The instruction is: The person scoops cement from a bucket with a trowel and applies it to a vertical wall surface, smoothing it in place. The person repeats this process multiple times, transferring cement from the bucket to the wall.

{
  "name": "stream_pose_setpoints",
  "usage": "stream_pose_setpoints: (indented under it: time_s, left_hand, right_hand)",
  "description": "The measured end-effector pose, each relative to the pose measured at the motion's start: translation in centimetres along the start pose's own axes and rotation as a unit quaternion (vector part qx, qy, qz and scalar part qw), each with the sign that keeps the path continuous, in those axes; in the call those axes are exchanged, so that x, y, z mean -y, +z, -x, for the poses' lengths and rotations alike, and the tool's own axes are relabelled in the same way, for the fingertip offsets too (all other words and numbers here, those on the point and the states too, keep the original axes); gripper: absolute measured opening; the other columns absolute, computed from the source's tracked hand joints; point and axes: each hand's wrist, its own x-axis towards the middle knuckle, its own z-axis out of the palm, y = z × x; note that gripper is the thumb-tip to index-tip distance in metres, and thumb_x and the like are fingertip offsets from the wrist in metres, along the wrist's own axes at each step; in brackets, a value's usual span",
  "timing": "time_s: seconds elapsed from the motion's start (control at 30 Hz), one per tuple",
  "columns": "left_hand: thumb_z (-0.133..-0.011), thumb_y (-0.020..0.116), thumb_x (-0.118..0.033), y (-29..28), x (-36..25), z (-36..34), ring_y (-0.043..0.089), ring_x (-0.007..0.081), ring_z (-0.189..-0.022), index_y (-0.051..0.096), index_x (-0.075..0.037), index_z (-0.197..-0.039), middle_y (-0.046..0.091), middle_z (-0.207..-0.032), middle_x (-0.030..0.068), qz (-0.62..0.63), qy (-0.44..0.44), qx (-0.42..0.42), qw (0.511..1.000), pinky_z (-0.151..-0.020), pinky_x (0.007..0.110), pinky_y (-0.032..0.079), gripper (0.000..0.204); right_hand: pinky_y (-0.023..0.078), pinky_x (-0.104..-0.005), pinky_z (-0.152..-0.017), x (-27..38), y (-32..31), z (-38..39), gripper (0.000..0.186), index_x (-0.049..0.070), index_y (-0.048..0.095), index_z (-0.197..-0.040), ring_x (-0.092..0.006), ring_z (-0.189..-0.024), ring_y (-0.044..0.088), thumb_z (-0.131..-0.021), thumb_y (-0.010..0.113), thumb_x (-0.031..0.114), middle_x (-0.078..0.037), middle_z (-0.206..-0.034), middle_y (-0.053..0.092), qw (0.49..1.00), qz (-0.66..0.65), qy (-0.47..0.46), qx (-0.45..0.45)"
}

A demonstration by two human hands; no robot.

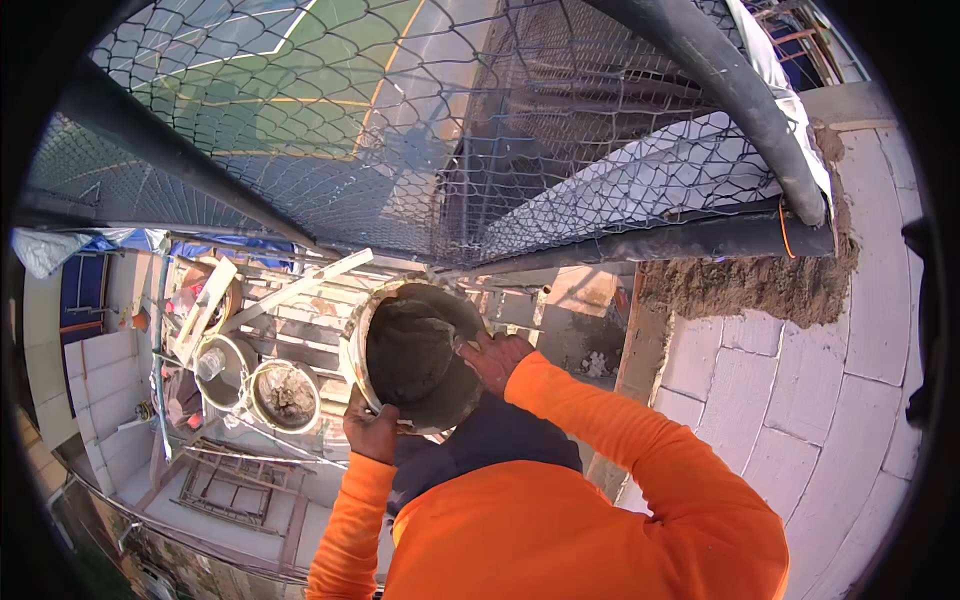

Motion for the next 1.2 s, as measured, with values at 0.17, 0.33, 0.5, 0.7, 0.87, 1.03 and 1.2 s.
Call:
stream_pose_setpoints:
  time_s: [0.17,0.33,0.5,0.7,0.87,1.03,1.2]
  left_hand:
    - [-0.077,0.055,0.008,6.8,-7.0,2.2,0.065,0.0184,-0.059,0.063,0.0,-0.1,0.066,-0.085,0.0063,-0.035,0.008,0.089,0.995,-0.052,0.032,0.06,0.025]
    - [-0.075,0.054,0.006,12.9,-8.9,1.8,0.067,0.0221,-0.059,0.064,0.003,-0.109,0.068,-0.088,0.0093,-0.176,0.005,0.108,0.978,-0.048,0.034,0.063,0.035]
    - [-0.073,0.055,0.005,19.5,-8.3,1.2,0.067,0.0188,-0.065,0.067,0.003,-0.109,0.069,-0.091,0.0067,-0.226,-0.002,0.186,0.956,-0.054,0.032,0.058,0.038]
    - [-0.078,0.057,0.007,26.2,-7.3,0.9,0.066,0.0178,-0.062,0.067,0.002,-0.11,0.069,-0.088,0.0069,-0.241,-0.015,0.222,0.945,-0.054,0.03,0.058,0.034]
    - [-0.08,0.058,0.006,29.6,-7.5,2.2,0.065,0.019,-0.059,0.064,0.004,-0.112,0.067,-0.085,0.0072,-0.244,-0.019,0.252,0.936,-0.049,0.033,0.059,0.033]
    - [-0.079,0.059,0.005,31.4,-7.2,1.7,0.063,0.0147,-0.062,0.067,0.003,-0.105,0.065,-0.081,0.0043,-0.276,0.03,0.297,0.914,-0.053,0.029,0.055,0.027]
    - [-0.077,0.062,-0.001,30.9,-6.6,-0.4,0.062,0.0147,-0.086,0.066,0.006,-0.111,0.068,-0.097,0.0084,-0.371,0.105,0.345,0.856,-0.077,0.027,0.052,0.035]
  right_hand:
    - [0.055,-0.0498,-0.092,0.5,-1.4,5.4,0.048,0.014,0.048,-0.146,-0.0384,-0.109,0.069,-0.098,0.046,0.017,-0.021,-0.125,0.066,0.987,-0.151,0.056,0.011]
    - [0.056,-0.0496,-0.088,-6.9,1.9,12.6,0.06,0.017,0.04,-0.153,-0.0421,-0.104,0.07,-0.095,0.054,0.019,-0.024,-0.141,0.054,0.976,-0.177,0.077,-0.105]
    - [0.055,-0.0543,-0.087,-11.7,2.8,13.2,0.051,0.018,0.046,-0.146,-0.0441,-0.099,0.07,-0.097,0.054,0.028,-0.025,-0.123,0.067,0.934,-0.311,0.175,-0.037]
    - [0.057,-0.0518,-0.086,-12.5,3.3,19.9,0.045,0.011,0.05,-0.14,-0.0421,-0.102,0.07,-0.098,0.053,0.023,-0.022,-0.115,0.067,0.946,-0.25,0.154,-0.136]
    - [0.056,-0.0503,-0.085,-14.0,2.1,23.9,0.044,0.012,0.045,-0.142,-0.0419,-0.099,0.071,-0.103,0.048,0.031,-0.025,-0.117,0.064,0.939,-0.297,0.152,-0.088]
    - [0.054,-0.0524,-0.09,-17.9,2.7,27.0,0.045,0.013,0.046,-0.144,-0.0431,-0.102,0.07,-0.103,0.046,0.031,-0.026,-0.113,0.069,0.906,-0.269,0.315,-0.091]
    - [0.054,-0.0527,-0.09,-15.6,6.1,25.5,0.042,0.01,0.054,-0.135,-0.0407,-0.101,0.07,-0.101,0.05,0.034,-0.024,-0.11,0.07,0.857,-0.323,0.386,-0.111]
